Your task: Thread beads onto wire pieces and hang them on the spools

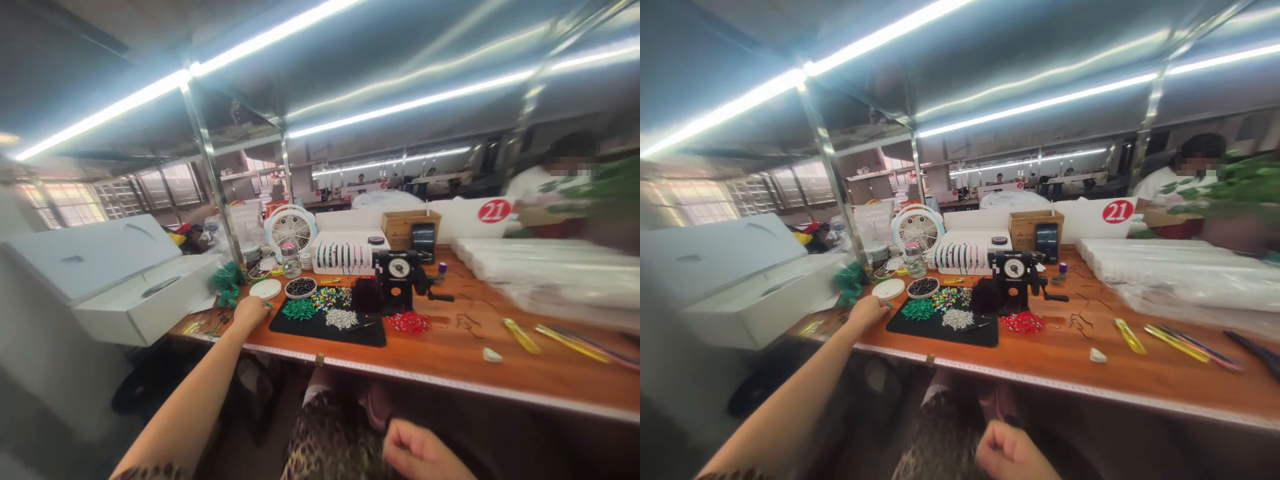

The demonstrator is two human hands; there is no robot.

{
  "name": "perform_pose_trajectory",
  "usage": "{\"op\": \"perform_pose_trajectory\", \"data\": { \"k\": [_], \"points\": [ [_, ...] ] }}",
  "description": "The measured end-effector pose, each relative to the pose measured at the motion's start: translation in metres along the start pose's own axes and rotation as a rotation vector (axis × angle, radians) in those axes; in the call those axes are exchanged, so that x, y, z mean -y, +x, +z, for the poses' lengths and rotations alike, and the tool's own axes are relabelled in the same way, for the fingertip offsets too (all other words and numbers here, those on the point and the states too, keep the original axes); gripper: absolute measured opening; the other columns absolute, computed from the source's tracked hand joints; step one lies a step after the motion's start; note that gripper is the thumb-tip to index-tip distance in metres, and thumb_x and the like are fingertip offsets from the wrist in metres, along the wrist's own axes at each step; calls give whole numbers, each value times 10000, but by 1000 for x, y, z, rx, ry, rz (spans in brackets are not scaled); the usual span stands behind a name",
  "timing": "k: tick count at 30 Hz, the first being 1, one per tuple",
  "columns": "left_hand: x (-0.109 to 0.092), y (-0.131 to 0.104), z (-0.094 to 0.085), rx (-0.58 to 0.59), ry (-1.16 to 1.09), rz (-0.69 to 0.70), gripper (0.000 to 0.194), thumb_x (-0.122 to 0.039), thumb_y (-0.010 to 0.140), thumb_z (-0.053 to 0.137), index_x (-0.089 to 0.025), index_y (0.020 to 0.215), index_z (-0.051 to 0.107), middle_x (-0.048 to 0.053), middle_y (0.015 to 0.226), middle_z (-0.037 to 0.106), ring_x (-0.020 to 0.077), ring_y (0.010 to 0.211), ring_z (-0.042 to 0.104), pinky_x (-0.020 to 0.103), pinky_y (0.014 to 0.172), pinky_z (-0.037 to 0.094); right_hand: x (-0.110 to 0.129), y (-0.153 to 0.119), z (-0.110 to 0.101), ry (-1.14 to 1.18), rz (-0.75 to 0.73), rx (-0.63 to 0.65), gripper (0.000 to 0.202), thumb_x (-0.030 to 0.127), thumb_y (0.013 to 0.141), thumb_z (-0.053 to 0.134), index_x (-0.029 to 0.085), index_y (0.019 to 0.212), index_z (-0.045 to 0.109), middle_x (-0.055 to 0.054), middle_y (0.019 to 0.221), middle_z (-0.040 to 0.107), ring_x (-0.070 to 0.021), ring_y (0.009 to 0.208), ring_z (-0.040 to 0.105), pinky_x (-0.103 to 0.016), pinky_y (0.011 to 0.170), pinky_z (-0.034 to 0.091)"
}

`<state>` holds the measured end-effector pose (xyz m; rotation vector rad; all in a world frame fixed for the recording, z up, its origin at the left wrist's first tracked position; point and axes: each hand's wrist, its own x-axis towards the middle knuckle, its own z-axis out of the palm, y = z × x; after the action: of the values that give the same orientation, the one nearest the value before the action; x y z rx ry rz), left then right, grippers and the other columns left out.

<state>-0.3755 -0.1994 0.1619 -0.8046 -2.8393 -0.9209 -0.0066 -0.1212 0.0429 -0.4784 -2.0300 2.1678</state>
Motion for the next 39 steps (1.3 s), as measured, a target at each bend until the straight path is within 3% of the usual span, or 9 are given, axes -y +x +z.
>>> {"op": "perform_pose_trajectory", "data": {
  "k": [6,10,12,14,18,22,26,31,39],
  "points": [
    [-13,-24,9,-90,-328,33,82,-167,732,613,-147,686,547,116,858,627,272,1007,540,403,904,378,-5,-3,-4,93,-16,-22,479,616,674,611,183,653,406,66,585,372,-58,495,372,-177,496,346],
    [-42,-79,18,-33,-687,61,120,-277,822,513,-164,852,540,73,854,625,209,894,597,335,829,460,7,-10,-8,67,68,-40,374,523,731,572,192,682,406,74,496,445,-69,415,460,-159,412,316],
    [-57,-119,29,112,-859,60,121,-264,817,529,-152,855,557,54,801,620,168,791,617,302,784,492,19,-13,-10,-12,96,-40,288,450,781,526,191,712,422,58,483,513,-65,369,455,-149,373,287],
    [-70,-157,41,450,-1303,-123,139,-204,724,670,-134,806,583,37,748,606,139,712,609,279,763,495,31,-12,-13,-77,73,-40,265,439,818,483,192,744,424,42,506,565,-60,334,437,-147,344,270],
    [-83,-205,65,789,-1474,-267,166,-179,677,746,-123,742,603,31,692,610,130,645,592,250,644,488,45,-6,-16,-96,-110,-263,345,508,856,441,175,767,456,25,554,578,-56,357,443,-156,357,286],
    [-82,-220,87,897,-1466,-273,179,-212,699,733,-114,661,587,35,624,601,96,548,527,207,553,411,44,0,-8,71,-277,-476,368,514,857,473,152,869,536,35,549,530,-66,404,432,-177,399,326],
    [-81,-225,95,924,-1515,-297,226,-223,690,734,-125,597,553,28,601,581,118,574,521,236,589,409,33,3,5,228,-364,-383,333,470,846,531,141,815,570,-3,651,571,-74,459,485,-187,427,382],
    [-79,-226,92,861,-1540,-421,222,-238,648,764,-133,687,572,7,630,586,115,541,513,250,562,428,24,3,9,177,-286,-305,335,449,827,565,118,811,614,-41,687,626,-86,473,533,-210,473,438],
    [-79,-229,88,864,-1436,-328,156,-195,735,620,-151,645,500,-13,563,511,102,462,484,188,378,353,36,6,-2,67,-179,-529,332,445,780,585,142,646,561,74,391,412,-42,339,331,-171,364,257]
  ]
}}
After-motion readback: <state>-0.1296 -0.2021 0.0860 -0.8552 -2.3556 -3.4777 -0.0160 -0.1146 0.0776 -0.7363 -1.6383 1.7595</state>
